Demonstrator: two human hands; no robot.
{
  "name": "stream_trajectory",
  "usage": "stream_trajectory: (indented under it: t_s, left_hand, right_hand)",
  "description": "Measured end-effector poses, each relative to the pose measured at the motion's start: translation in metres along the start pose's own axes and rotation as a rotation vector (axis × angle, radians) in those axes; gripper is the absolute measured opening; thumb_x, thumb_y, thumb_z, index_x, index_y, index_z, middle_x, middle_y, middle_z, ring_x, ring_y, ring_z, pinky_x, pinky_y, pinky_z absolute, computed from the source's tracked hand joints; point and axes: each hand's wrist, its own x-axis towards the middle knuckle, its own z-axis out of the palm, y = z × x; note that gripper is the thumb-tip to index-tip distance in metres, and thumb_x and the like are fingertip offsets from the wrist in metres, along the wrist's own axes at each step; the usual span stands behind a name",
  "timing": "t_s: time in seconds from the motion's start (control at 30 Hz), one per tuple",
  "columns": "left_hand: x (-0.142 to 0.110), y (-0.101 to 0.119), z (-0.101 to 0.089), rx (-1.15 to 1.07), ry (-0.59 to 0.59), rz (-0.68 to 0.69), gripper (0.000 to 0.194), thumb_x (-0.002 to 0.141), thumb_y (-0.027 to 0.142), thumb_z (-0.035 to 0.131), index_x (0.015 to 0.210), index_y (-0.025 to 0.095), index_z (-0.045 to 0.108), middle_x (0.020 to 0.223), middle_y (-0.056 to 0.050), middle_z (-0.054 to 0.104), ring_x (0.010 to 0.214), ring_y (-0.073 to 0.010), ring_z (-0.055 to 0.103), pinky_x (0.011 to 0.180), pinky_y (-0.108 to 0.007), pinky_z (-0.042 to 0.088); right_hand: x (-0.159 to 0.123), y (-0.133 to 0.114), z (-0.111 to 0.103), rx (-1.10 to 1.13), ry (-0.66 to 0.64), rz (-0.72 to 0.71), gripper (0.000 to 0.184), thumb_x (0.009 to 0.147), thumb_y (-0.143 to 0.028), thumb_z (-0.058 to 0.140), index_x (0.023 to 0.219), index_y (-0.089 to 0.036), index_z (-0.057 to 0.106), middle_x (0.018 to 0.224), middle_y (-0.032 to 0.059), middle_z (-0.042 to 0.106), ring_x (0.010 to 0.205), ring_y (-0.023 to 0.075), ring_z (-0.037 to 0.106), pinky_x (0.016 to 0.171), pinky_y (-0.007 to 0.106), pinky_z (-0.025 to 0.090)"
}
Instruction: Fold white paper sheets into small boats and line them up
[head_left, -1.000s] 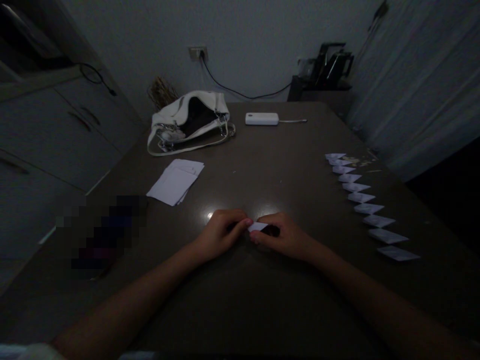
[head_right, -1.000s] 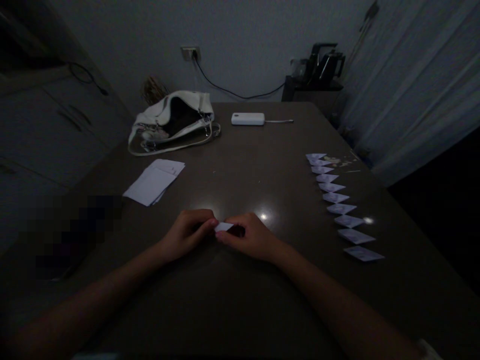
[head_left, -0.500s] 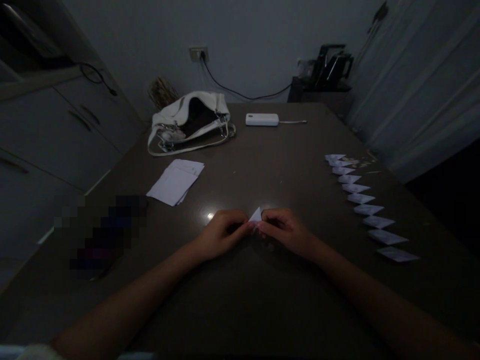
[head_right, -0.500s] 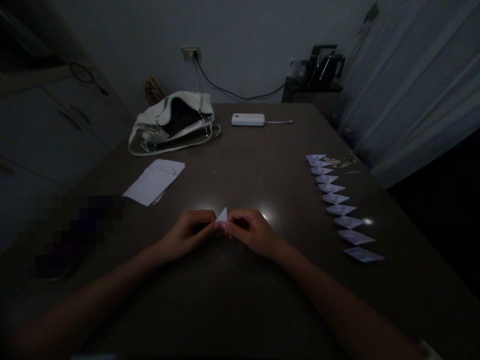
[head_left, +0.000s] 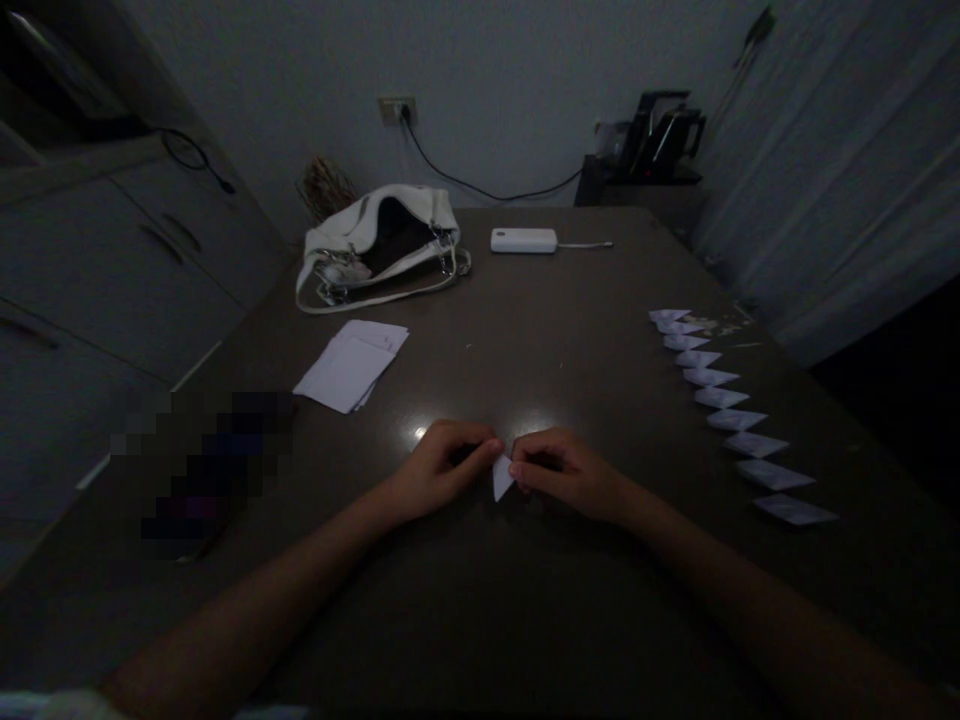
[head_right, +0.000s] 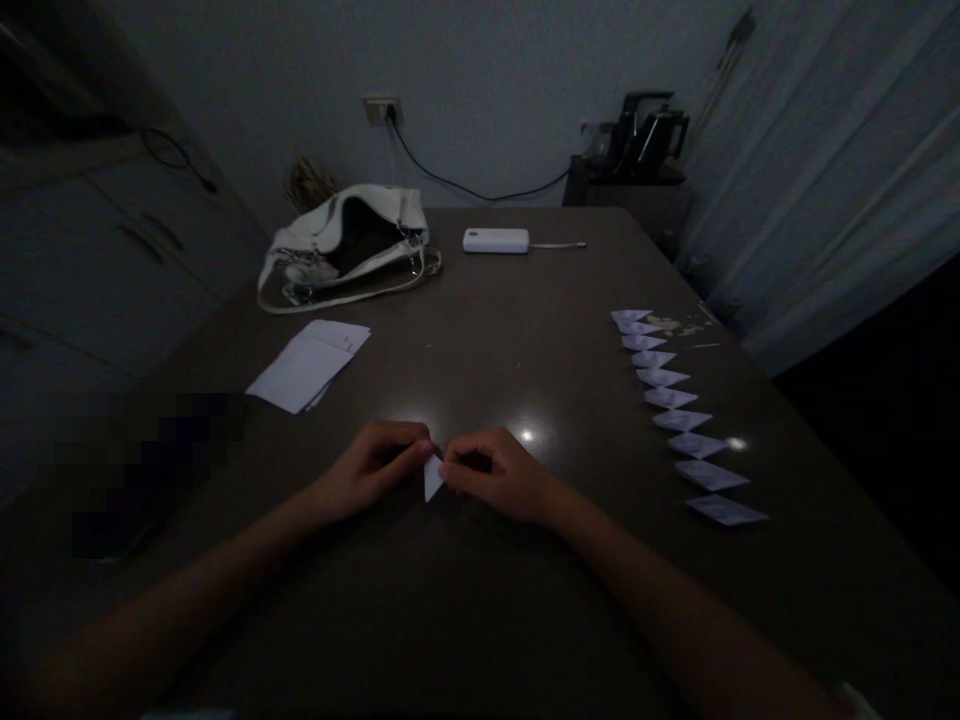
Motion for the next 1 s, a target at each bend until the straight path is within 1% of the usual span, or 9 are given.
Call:
stream_trajectory:
  t_s: [0.1,0.17,0.3,0.43,0.53,0.7,0.87,0.93,1.0]
  left_hand:
    - [-0.0003,0.0008,0.0000,0.008,-0.012,-0.016,0.038,0.093,0.033,0.039,0.065,0.012,0.054,0.057,0.002,0.046,0.054,-0.0085,0.043,0.051,-0.019,0.032]
    - [-0.0008,0.0024,0.0000,0.002,-0.022,-0.024,0.038,0.093,0.033,0.039,0.067,0.012,0.056,0.057,0.001,0.048,0.053,-0.0084,0.044,0.050,-0.019,0.032]
    - [-0.0016,0.0046,-0.0001,-0.008,0.012,-0.016,0.037,0.092,0.032,0.041,0.065,0.012,0.056,0.056,0.001,0.049,0.052,-0.0080,0.045,0.049,-0.018,0.032]
    - [-0.0011,0.0038,0.0000,0.007,0.087,-0.007,0.038,0.092,0.032,0.042,0.064,0.011,0.058,0.055,0.001,0.051,0.052,-0.0082,0.046,0.050,-0.018,0.033]
    - [-0.0003,0.0030,0.0003,0.002,0.140,-0.004,0.037,0.091,0.031,0.044,0.064,0.011,0.058,0.055,0.001,0.052,0.052,-0.0081,0.047,0.051,-0.018,0.034]
    - [-0.0003,0.0016,0.0009,-0.018,0.151,-0.013,0.036,0.091,0.031,0.045,0.065,0.011,0.060,0.055,0.001,0.053,0.052,-0.0077,0.047,0.050,-0.018,0.034]
    - [-0.0003,-0.0017,0.0014,-0.023,0.239,-0.028,0.037,0.091,0.033,0.045,0.066,0.011,0.060,0.056,0.000,0.053,0.053,-0.0083,0.048,0.050,-0.017,0.034]
    - [0.0002,-0.0021,0.0018,-0.028,0.248,-0.030,0.037,0.092,0.033,0.044,0.067,0.011,0.060,0.056,0.000,0.054,0.054,-0.0084,0.048,0.050,-0.017,0.035]
    - [0.0005,-0.0012,0.0023,-0.035,0.215,-0.018,0.036,0.092,0.033,0.044,0.068,0.010,0.061,0.057,0.000,0.054,0.054,-0.0083,0.049,0.051,-0.017,0.036]
  right_hand:
    - [0.0003,0.0014,-0.0018,0.070,0.098,0.025,0.027,0.085,-0.032,0.051,0.063,-0.016,0.051,0.057,-0.0029,0.047,0.055,0.0094,0.044,0.051,0.021,0.033]
    - [0.0004,0.0020,-0.0022,0.085,0.133,0.026,0.028,0.085,-0.035,0.051,0.064,-0.017,0.050,0.057,-0.0035,0.043,0.054,0.0091,0.041,0.050,0.020,0.032]
    - [0.0005,0.0025,-0.0013,0.092,0.132,0.033,0.029,0.085,-0.038,0.050,0.065,-0.017,0.048,0.058,-0.0036,0.041,0.054,0.0090,0.040,0.050,0.020,0.031]
    - [0.0005,0.0030,-0.0006,0.078,0.134,0.033,0.028,0.087,-0.039,0.050,0.069,-0.017,0.048,0.060,-0.0034,0.043,0.055,0.0093,0.042,0.051,0.021,0.033]
    - [0.0003,0.0026,0.0001,0.004,0.155,0.045,0.026,0.084,-0.039,0.055,0.072,-0.017,0.049,0.061,-0.0038,0.043,0.055,0.0091,0.041,0.051,0.022,0.033]
    - [-0.0006,0.0015,0.0010,-0.127,0.187,0.040,0.027,0.080,-0.040,0.061,0.073,-0.018,0.048,0.061,-0.0044,0.043,0.054,0.0090,0.040,0.050,0.021,0.032]
    - [-0.0001,-0.0014,0.0000,-0.097,0.129,0.033,0.030,0.087,-0.036,0.051,0.066,-0.016,0.055,0.059,-0.0017,0.049,0.055,0.0097,0.045,0.052,0.022,0.034]
    - [0.0007,-0.0029,-0.0009,-0.039,0.180,0.023,0.031,0.088,-0.034,0.050,0.065,-0.015,0.057,0.059,-0.0009,0.053,0.054,0.0095,0.047,0.052,0.022,0.034]
    - [0.0019,-0.0034,-0.0020,0.026,0.284,0.002,0.029,0.086,-0.033,0.052,0.064,-0.015,0.057,0.059,-0.0010,0.054,0.055,0.0093,0.047,0.052,0.021,0.035]
